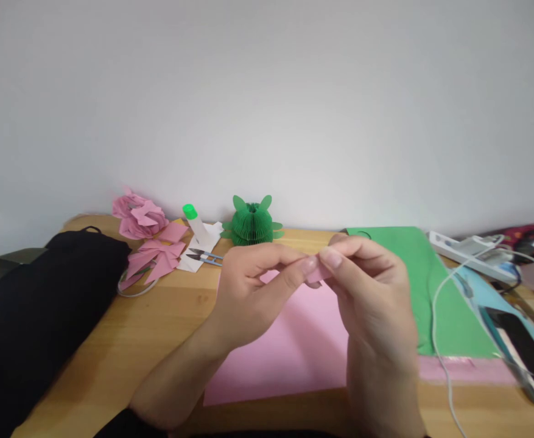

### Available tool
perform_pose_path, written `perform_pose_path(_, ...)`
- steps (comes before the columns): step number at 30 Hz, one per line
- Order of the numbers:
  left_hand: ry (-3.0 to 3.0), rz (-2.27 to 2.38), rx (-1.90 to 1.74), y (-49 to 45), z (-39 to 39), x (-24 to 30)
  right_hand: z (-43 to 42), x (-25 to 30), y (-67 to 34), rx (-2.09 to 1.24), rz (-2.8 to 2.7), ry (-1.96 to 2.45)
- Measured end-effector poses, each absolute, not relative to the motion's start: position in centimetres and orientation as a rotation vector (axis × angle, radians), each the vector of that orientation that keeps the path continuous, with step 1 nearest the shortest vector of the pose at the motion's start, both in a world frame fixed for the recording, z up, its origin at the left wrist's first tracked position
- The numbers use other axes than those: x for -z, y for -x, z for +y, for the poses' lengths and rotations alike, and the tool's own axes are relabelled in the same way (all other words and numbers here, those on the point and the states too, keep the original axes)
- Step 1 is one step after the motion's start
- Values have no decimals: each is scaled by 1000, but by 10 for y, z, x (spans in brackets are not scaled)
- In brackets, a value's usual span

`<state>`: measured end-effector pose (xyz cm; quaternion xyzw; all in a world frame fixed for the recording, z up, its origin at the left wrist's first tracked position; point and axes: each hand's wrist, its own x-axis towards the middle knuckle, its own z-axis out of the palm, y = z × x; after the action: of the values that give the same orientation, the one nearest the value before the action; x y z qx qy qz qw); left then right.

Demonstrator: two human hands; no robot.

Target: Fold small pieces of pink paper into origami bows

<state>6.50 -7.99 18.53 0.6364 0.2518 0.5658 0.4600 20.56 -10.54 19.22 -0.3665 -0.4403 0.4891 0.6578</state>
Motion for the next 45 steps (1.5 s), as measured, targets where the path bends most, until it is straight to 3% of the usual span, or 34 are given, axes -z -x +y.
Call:
perform_pose_path(12, -1228, 654, -1390, -66, -72, -183, -101, -191, -208, -846, -1133, 1015)
perform_pose_path(17, -1303, 641, -1177, -63, -73, -190, -102, -192, -210, -855, -1137, 1015)
perform_pose_path(22, -1433, 655, -1190, -62, -73, -191, -101, -192, -210, -805, -1151, 1029)
perform_pose_path(37, -1587, 477, -1085, -57, -65, -183, -95, -201, -218, -1273, -1286, 789)
perform_pose_path(45, -1484, 472, -990, -60, -62, -186, -95, -198, -217, -1308, -1345, 912)
